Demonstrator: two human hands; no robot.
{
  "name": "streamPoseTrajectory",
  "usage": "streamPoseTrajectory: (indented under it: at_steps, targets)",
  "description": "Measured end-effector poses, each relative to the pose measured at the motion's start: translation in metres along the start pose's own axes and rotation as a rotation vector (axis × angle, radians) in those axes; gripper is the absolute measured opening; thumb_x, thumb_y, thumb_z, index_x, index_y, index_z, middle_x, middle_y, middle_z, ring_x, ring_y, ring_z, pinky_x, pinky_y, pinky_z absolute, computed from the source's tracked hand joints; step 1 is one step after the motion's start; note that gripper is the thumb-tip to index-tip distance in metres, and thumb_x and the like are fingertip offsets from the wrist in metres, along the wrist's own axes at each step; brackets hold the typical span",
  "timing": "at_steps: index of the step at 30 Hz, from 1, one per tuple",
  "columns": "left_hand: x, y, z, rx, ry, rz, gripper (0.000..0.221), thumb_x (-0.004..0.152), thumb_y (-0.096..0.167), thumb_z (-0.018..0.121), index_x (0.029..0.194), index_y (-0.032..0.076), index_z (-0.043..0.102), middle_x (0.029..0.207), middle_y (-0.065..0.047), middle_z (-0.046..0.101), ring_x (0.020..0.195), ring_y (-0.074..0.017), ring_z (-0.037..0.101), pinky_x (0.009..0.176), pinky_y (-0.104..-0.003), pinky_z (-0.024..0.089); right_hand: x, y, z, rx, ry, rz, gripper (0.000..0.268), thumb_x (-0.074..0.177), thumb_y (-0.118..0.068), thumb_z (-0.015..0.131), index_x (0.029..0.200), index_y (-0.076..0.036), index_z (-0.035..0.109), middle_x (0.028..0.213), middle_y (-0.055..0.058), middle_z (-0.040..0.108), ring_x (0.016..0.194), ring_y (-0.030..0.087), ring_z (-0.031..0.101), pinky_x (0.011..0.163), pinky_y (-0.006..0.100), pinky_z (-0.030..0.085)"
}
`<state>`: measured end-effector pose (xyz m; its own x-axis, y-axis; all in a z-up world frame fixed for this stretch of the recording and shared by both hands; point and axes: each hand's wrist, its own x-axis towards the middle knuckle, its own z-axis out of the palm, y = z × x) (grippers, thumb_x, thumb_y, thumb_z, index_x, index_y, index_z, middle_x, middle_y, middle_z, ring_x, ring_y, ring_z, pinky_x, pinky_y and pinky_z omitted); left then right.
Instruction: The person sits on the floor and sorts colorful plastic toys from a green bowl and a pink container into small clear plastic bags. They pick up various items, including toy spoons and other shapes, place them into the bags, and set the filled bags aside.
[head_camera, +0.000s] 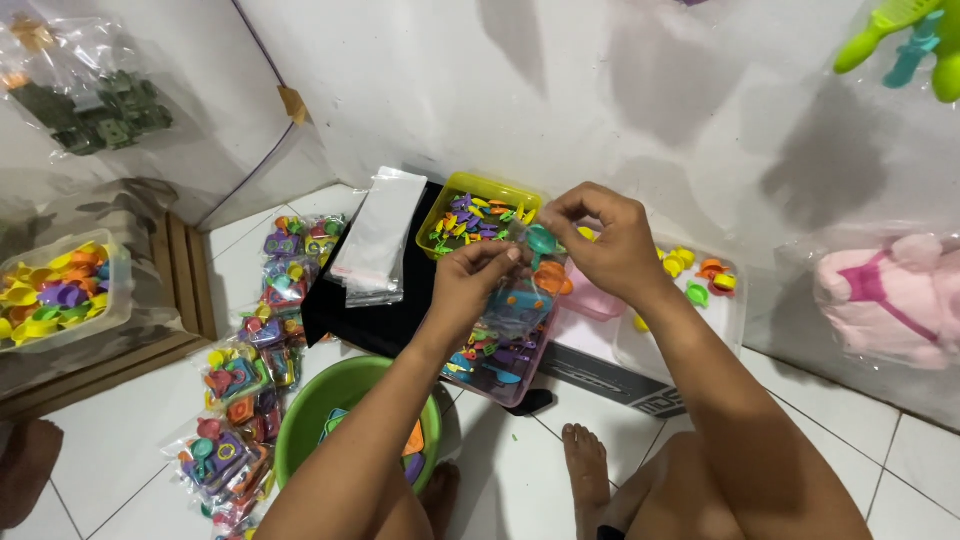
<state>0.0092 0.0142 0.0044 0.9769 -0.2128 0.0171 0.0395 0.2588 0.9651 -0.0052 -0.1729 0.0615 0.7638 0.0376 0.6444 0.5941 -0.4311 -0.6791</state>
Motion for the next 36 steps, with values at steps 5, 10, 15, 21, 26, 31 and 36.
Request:
streamPoseTrajectory:
  at_steps: [5, 10, 15, 21, 26, 31, 36]
  targets:
    - [-0.005, 0.013, -0.001, -0.048, 0.011, -0.022, 0.025, 0.091, 0.010, 0.076, 0.110, -0.005, 0.076, 0.088, -0.015, 0.077, 0.082, -0.0173, 0.072, 0.076, -0.031, 0.062, -0.001, -0.001, -0.006, 0.033, -0.121, 0.006, 0.010, 0.094, -0.015, 0.077, 0.094, -0.005, 0.075, 0.089, 0.011, 0.074, 0.084, 0.020, 0.071, 0.083, 0.037, 0.056]
    - [0.007, -0.008, -0.013, -0.051, 0.005, 0.016, 0.024, 0.093, 0.011, 0.075, 0.112, -0.005, 0.075, 0.090, -0.016, 0.077, 0.086, -0.0174, 0.072, 0.077, -0.034, 0.063, -0.002, -0.002, -0.006, -0.049, -0.180, -0.113, 0.026, 0.080, -0.014, 0.089, 0.097, -0.002, 0.072, 0.096, 0.019, 0.074, 0.095, 0.037, 0.071, 0.090, 0.044, 0.053]
    - [0.009, -0.011, -0.017, 0.006, -0.029, 0.040, 0.021, 0.096, 0.012, 0.072, 0.112, -0.003, 0.074, 0.090, -0.015, 0.076, 0.092, -0.0180, 0.070, 0.084, -0.037, 0.059, -0.008, 0.005, 0.001, -0.120, -0.115, 0.085, 0.018, 0.078, -0.008, 0.087, 0.088, -0.004, 0.073, 0.087, 0.014, 0.072, 0.090, 0.031, 0.070, 0.088, 0.041, 0.051]
    - [0.012, -0.013, -0.019, -0.047, -0.024, 0.018, 0.019, 0.097, 0.010, 0.070, 0.110, -0.004, 0.072, 0.088, -0.015, 0.076, 0.091, -0.0201, 0.073, 0.077, -0.036, 0.061, -0.011, 0.016, 0.007, -0.078, -0.110, 0.135, 0.014, 0.077, -0.006, 0.085, 0.081, -0.005, 0.072, 0.082, 0.012, 0.073, 0.089, 0.030, 0.070, 0.088, 0.039, 0.050]
    - [0.004, -0.002, -0.015, 0.012, -0.025, 0.053, 0.019, 0.100, 0.013, 0.067, 0.111, -0.003, 0.069, 0.087, -0.013, 0.076, 0.088, -0.0151, 0.069, 0.076, -0.031, 0.056, -0.009, 0.008, 0.012, -0.020, -0.108, 0.219, 0.021, 0.077, -0.003, 0.082, 0.095, -0.010, 0.075, 0.087, 0.006, 0.077, 0.089, 0.016, 0.071, 0.089, 0.034, 0.053]
    - [0.008, -0.008, -0.017, 0.004, -0.021, 0.045, 0.020, 0.100, 0.014, 0.066, 0.112, -0.001, 0.065, 0.088, -0.011, 0.076, 0.085, -0.0153, 0.070, 0.072, -0.030, 0.057, -0.009, 0.007, 0.011, -0.047, -0.111, 0.210, 0.026, 0.076, -0.003, 0.081, 0.100, -0.011, 0.075, 0.090, 0.008, 0.078, 0.090, 0.020, 0.073, 0.089, 0.036, 0.054]
    - [0.009, -0.013, -0.018, 0.022, -0.014, 0.050, 0.021, 0.099, 0.016, 0.068, 0.112, 0.000, 0.064, 0.087, -0.008, 0.075, 0.083, -0.0106, 0.069, 0.072, -0.025, 0.055, -0.010, 0.010, 0.006, -0.066, -0.149, 0.065, 0.016, 0.075, -0.002, 0.083, 0.087, -0.009, 0.075, 0.090, 0.010, 0.076, 0.091, 0.028, 0.074, 0.088, 0.037, 0.055]
